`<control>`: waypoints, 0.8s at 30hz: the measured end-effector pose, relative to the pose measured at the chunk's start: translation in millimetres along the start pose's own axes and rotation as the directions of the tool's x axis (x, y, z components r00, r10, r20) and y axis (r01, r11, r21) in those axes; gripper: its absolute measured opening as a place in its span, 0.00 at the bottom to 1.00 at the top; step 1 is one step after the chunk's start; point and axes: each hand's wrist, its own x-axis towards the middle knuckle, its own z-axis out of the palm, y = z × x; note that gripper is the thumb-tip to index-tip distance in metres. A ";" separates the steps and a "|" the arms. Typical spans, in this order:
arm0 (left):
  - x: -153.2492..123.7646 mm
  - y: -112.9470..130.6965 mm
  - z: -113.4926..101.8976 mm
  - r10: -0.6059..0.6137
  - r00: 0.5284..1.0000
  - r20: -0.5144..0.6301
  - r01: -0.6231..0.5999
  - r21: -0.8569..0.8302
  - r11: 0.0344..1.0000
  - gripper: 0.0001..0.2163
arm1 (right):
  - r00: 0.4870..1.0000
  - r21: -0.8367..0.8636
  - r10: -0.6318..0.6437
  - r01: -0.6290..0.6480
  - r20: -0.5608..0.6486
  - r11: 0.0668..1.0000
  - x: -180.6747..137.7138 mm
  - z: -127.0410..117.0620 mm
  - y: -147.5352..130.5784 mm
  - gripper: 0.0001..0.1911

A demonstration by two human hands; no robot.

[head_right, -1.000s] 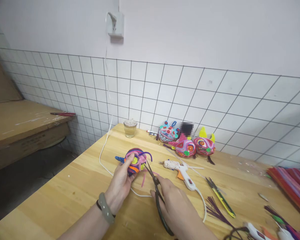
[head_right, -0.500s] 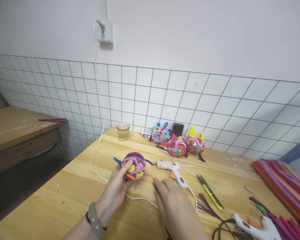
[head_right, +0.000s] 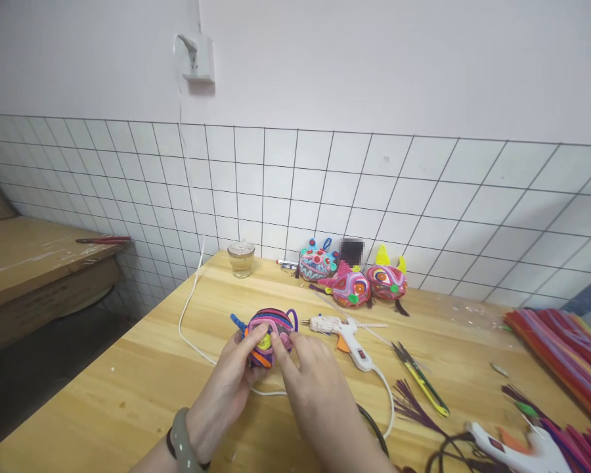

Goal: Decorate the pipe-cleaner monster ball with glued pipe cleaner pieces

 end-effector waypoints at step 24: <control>7.1 -10.2 -2.1 0.080 0.991 0.108 -0.100 0.203 0.974 0.17 | 0.743 0.792 0.550 -0.569 0.380 0.221 13.4 0.6 17.5 0.22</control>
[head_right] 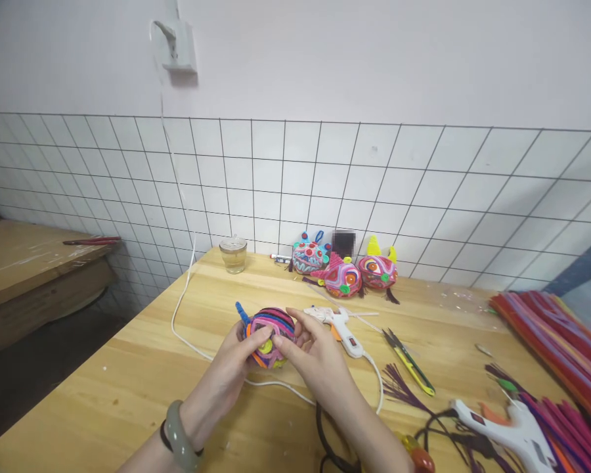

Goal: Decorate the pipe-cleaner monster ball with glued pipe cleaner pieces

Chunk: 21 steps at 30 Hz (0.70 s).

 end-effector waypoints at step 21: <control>2.3 7.7 -6.9 -0.118 0.993 0.016 0.115 0.115 0.987 0.16 | 0.984 0.223 0.103 -0.135 0.147 0.965 0.4 6.5 8.8 0.23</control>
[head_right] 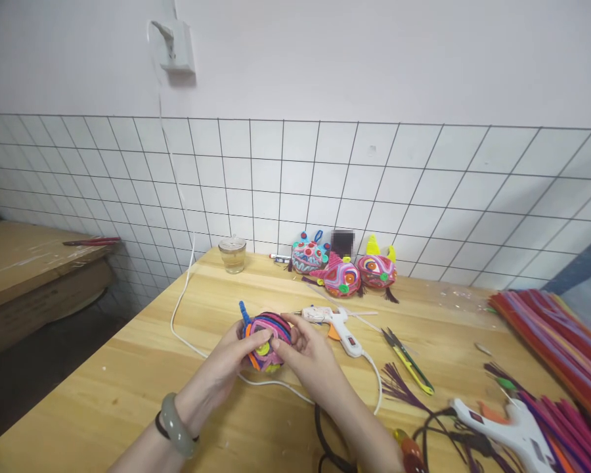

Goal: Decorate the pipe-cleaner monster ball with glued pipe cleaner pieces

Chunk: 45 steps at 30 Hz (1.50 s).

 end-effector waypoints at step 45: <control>13.2 11.5 -25.1 0.084 0.973 0.213 -0.137 0.247 0.959 0.20 | 0.981 0.220 0.102 -0.137 0.165 0.966 -1.5 -0.7 8.2 0.28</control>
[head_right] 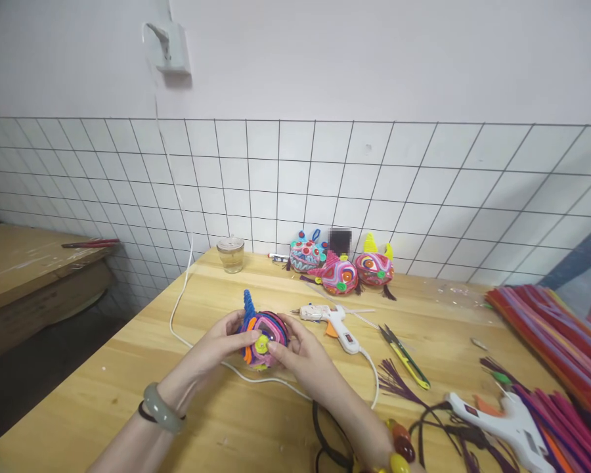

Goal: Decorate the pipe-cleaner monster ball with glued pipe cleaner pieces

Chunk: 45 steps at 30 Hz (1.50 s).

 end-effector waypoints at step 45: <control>-4.6 -7.0 19.5 0.235 0.950 -0.204 -0.230 0.048 0.972 0.21 | 0.987 0.558 0.103 -0.017 -0.123 0.830 0.9 -6.9 -12.7 0.14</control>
